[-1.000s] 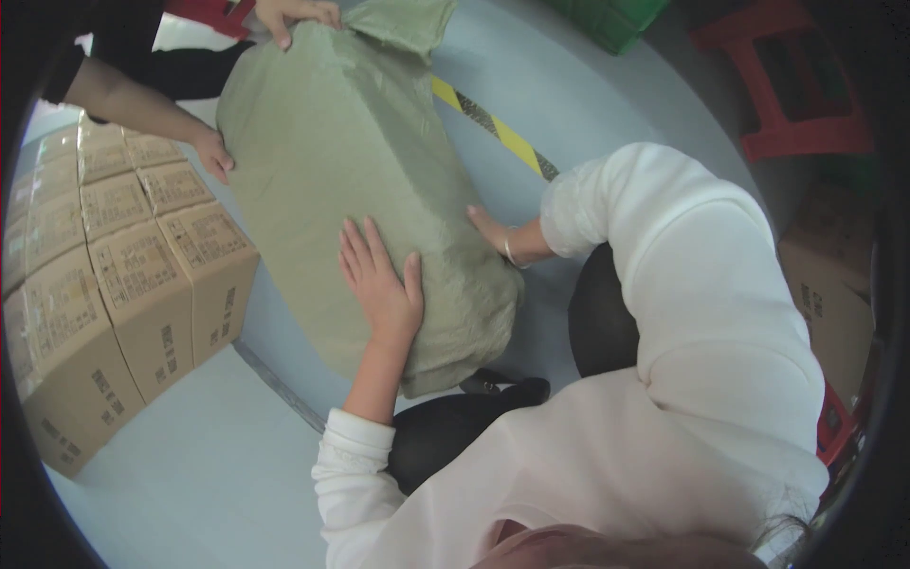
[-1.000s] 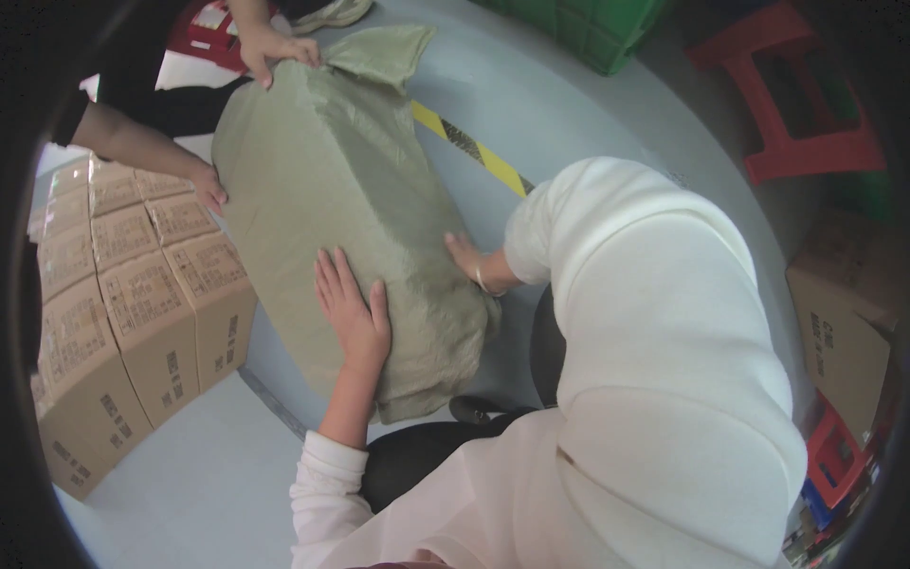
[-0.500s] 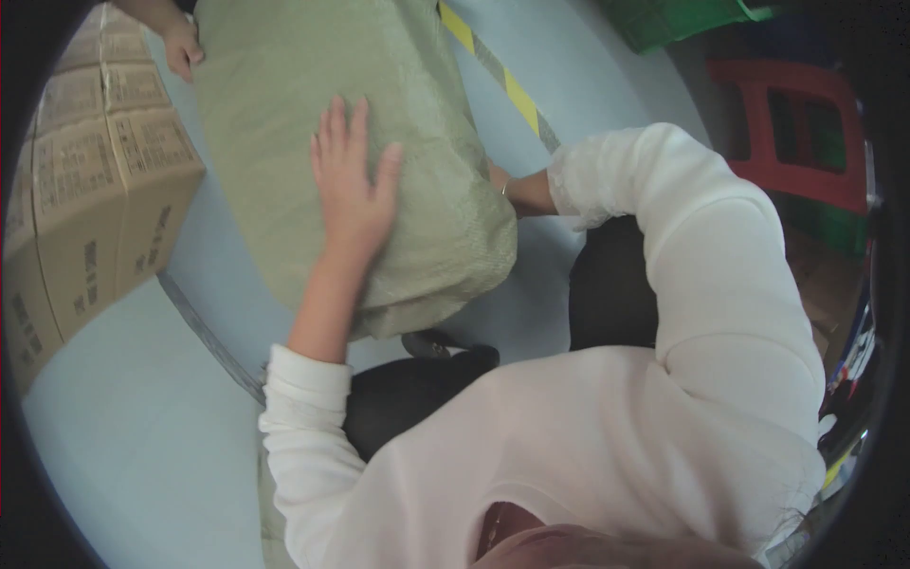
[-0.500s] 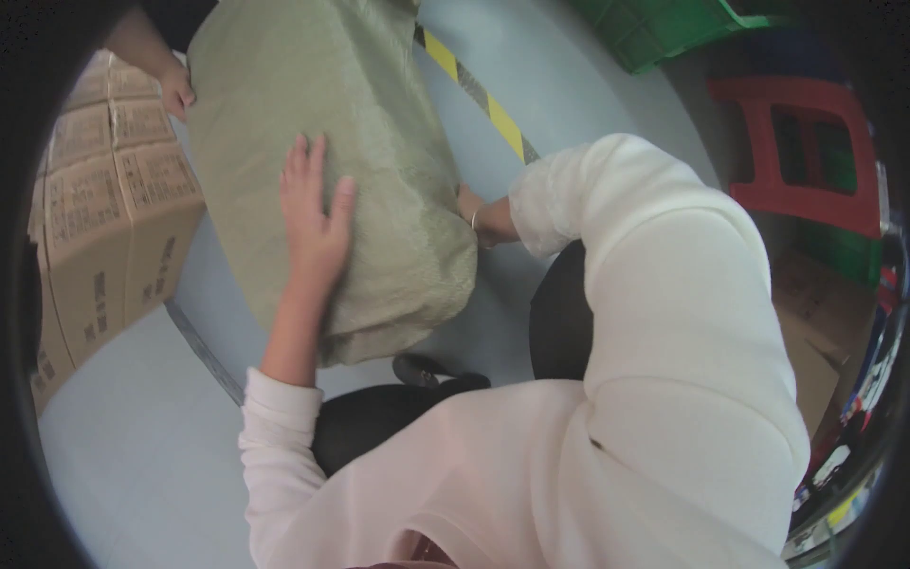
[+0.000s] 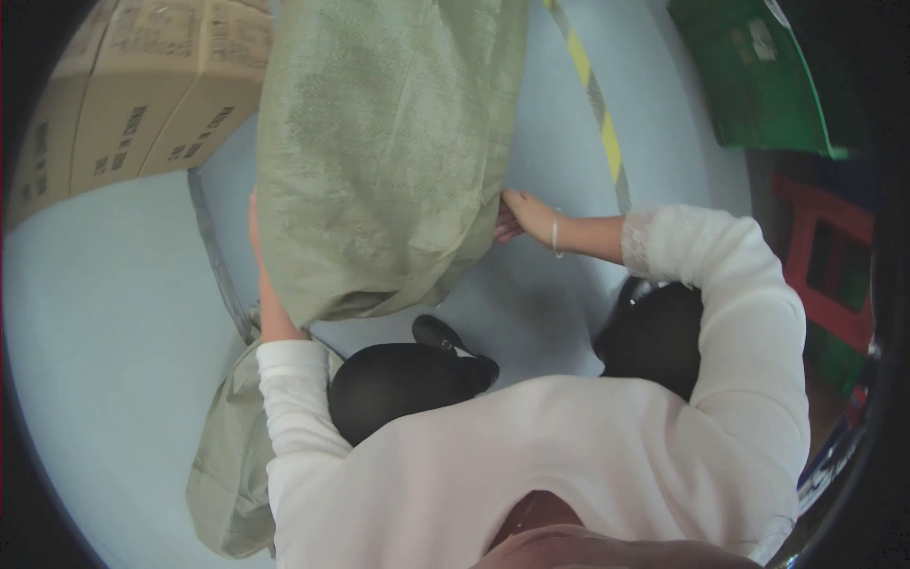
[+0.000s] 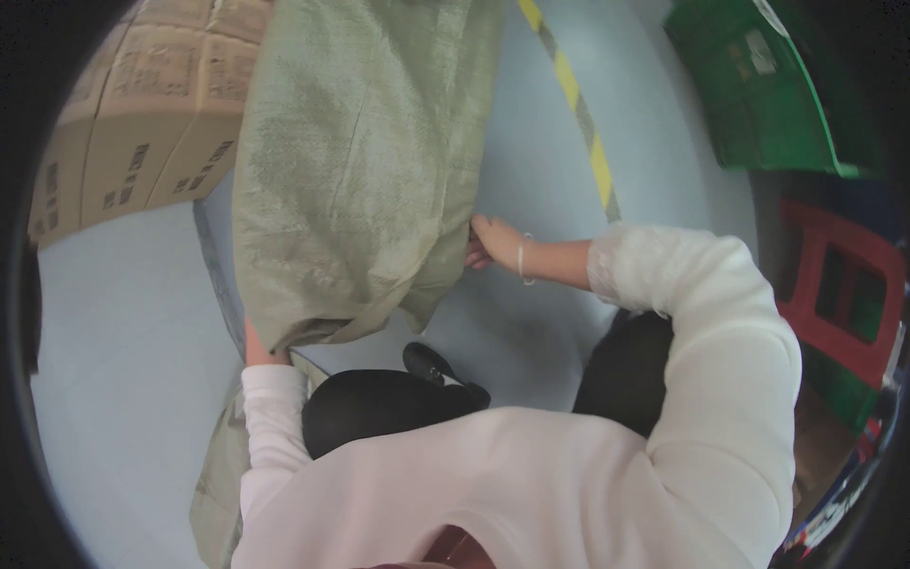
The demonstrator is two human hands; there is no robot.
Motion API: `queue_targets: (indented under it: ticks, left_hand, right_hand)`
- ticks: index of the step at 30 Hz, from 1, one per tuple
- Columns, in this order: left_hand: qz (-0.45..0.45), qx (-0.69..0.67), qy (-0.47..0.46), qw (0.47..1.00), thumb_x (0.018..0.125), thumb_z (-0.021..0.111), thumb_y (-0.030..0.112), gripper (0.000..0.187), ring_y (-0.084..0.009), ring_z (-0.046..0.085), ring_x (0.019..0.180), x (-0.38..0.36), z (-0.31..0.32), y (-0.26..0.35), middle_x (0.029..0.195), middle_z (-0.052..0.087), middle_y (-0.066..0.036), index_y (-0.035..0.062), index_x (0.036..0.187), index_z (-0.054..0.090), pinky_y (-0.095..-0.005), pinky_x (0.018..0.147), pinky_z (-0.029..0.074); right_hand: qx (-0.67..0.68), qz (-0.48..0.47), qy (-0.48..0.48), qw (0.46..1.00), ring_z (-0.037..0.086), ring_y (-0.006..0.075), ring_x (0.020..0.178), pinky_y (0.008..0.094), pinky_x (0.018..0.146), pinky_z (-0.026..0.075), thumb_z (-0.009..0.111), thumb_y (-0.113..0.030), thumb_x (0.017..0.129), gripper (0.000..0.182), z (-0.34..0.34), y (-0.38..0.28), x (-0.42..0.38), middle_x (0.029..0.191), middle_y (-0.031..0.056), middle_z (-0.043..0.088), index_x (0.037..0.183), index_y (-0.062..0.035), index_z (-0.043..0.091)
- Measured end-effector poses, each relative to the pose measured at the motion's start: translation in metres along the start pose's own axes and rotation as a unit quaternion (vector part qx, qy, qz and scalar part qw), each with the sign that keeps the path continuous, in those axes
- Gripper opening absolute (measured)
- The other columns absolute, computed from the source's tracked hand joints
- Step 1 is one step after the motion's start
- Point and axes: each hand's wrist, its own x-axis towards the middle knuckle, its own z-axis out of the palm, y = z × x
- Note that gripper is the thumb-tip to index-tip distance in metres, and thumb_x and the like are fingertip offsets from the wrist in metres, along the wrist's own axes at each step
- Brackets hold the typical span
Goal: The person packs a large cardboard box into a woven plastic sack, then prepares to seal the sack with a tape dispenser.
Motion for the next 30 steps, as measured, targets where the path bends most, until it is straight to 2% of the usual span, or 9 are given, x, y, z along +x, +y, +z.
queue_targets:
  ticks: [5,9,11,17,20,24,26,29,30]
  left_hand:
    - [-0.025,-0.25,0.038,0.967,0.094,0.04,0.026,0.037,-0.0189,0.043,0.111,0.036,-0.044,-0.065,0.121,0.046,-0.005,0.0086,0.126,0.038,-0.0345,0.101,0.03]
    - [0.037,0.062,0.0,0.997,0.089,0.044,0.035,0.049,-0.0186,0.029,0.124,0.043,-0.051,-0.103,0.135,0.031,-0.006,0.011,0.131,0.032,-0.0338,0.107,0.02]
    - [0.025,0.682,-0.066,0.728,0.088,0.032,0.051,0.064,-0.0212,0.01,0.133,0.037,-0.049,-0.092,0.145,0.009,-0.005,0.0164,0.139,0.011,-0.0344,0.11,0.005]
    - [0.236,0.69,-0.128,0.672,0.091,0.025,0.049,0.063,-0.0187,0.003,0.134,0.064,-0.044,-0.261,0.146,-0.001,0.0,0.0182,0.14,0.001,-0.0367,0.111,0.001]
    - [0.076,0.399,-0.256,0.877,0.09,0.037,0.045,0.064,-0.0205,0.007,0.133,-0.036,-0.017,-0.13,0.146,0.004,-0.003,0.0161,0.14,0.007,-0.0369,0.111,0.004]
    - [0.186,0.487,-0.467,0.714,0.09,0.041,0.022,0.044,-0.0241,0.027,0.126,0.0,-0.086,-0.236,0.138,0.03,-0.012,0.0117,0.132,0.034,-0.0342,0.105,0.017]
    - [-0.12,0.517,-0.404,0.745,0.088,0.048,0.029,0.042,-0.0168,0.042,0.113,-0.021,-0.072,-0.183,0.134,0.037,0.0,0.026,0.129,0.041,-0.028,0.092,0.032]
    - [0.197,0.631,-0.368,0.654,0.094,0.029,0.033,0.051,-0.0211,0.011,0.129,0.019,-0.054,-0.232,0.143,0.01,-0.006,0.0145,0.137,0.012,-0.0337,0.106,0.006]
    - [0.156,0.465,-0.324,0.809,0.092,0.036,0.03,0.051,-0.022,0.019,0.126,-0.004,-0.02,-0.189,0.14,0.018,-0.007,0.0118,0.136,0.017,-0.0356,0.104,0.014]
  right_hand:
    - [-0.059,-0.084,-0.084,0.991,0.064,0.0275,0.065,0.0262,0.065,0.052,0.034,-0.042,0.088,0.059,0.023,-0.039,-0.015,0.078,0.0236,0.063,0.088,0.0103,0.061]
    - [-0.142,-0.096,-0.06,0.983,0.064,0.0227,0.062,0.0237,0.067,0.052,0.039,-0.057,0.085,0.071,0.012,-0.044,-0.032,0.07,0.0204,0.063,0.072,0.0078,0.063]
    - [-0.177,-0.091,-0.034,0.979,0.063,0.0201,0.058,0.022,0.064,0.051,0.046,-0.056,0.082,0.065,0.012,-0.057,-0.037,0.066,0.017,0.063,0.064,0.0044,0.062]
    - [-0.38,-0.116,0.054,0.916,0.058,0.0099,0.045,0.0175,0.062,0.043,0.048,-0.056,0.081,0.06,-0.013,-0.116,-0.068,0.049,0.0053,0.06,0.046,-0.0075,0.058]
    - [-0.433,-0.089,0.086,0.893,0.049,0.0075,0.037,0.0191,0.054,0.042,0.049,-0.059,0.079,0.063,-0.024,-0.14,-0.076,0.041,0.0041,0.055,0.039,-0.0097,0.049]
    - [-0.467,-0.084,0.117,0.872,0.045,0.0103,0.035,0.0218,0.054,0.042,0.048,-0.062,0.078,0.067,-0.035,-0.151,-0.077,0.037,0.0071,0.051,0.037,-0.0083,0.046]
    - [-0.488,-0.077,0.153,0.856,0.044,0.0112,0.034,0.0231,0.056,0.042,0.047,-0.064,0.077,0.068,-0.038,-0.153,-0.075,0.035,0.007,0.048,0.037,-0.0085,0.046]
    - [-0.474,-0.125,0.164,0.856,0.044,0.0109,0.035,0.0233,0.061,0.043,0.049,-0.061,0.078,0.068,-0.044,-0.147,-0.074,0.033,0.0049,0.045,0.036,-0.0078,0.042]
    - [-0.526,-0.149,0.192,0.815,0.04,0.013,0.038,0.0259,0.056,0.038,0.047,-0.063,0.078,0.065,-0.044,-0.142,-0.074,0.037,0.0033,0.041,0.042,-0.0088,0.039]
